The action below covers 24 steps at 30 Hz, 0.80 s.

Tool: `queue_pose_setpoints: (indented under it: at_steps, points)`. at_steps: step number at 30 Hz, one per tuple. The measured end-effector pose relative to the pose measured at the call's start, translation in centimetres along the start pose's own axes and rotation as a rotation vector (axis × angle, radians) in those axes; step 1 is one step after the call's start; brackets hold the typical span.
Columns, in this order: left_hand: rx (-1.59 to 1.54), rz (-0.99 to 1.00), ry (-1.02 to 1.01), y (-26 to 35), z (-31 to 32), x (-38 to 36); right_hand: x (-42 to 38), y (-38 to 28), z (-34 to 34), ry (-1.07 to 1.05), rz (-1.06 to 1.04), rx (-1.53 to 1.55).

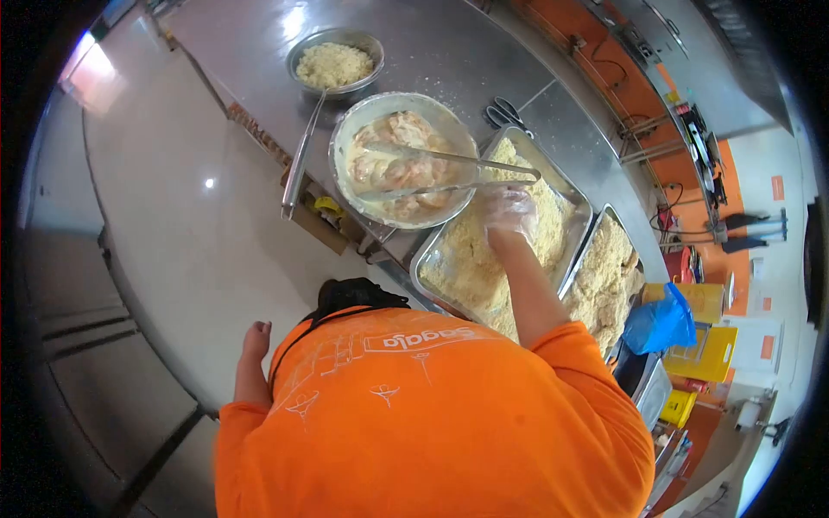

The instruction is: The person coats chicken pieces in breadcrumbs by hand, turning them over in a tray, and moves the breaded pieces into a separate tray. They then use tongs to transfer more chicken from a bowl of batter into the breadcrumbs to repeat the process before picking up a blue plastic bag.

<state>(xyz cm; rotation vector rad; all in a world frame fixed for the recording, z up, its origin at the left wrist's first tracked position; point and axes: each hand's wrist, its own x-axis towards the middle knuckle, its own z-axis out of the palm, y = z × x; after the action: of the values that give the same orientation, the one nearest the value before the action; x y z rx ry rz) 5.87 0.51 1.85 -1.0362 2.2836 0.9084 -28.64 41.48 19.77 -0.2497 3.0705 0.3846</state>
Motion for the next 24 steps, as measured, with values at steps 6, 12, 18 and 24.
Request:
queue_pose_setpoints:
  at_steps: [6,12,18,24]
  points:
    - [-0.061,-0.003,-0.020,0.9,-0.3,1.3,-1.9,-0.2,-3.8,-0.018,-0.070,-0.124]
    - [-0.019,-0.055,-0.115,-2.5,1.3,2.1,-5.1,-1.8,-2.2,-0.095,-0.213,-0.175]
    - [0.050,-0.034,-0.121,-1.8,0.5,1.7,-4.7,-2.5,-3.4,-0.231,-0.105,-0.060]
    - [-0.128,0.014,-0.107,1.3,0.7,4.6,-5.3,1.7,-1.7,-0.189,-0.213,0.254]
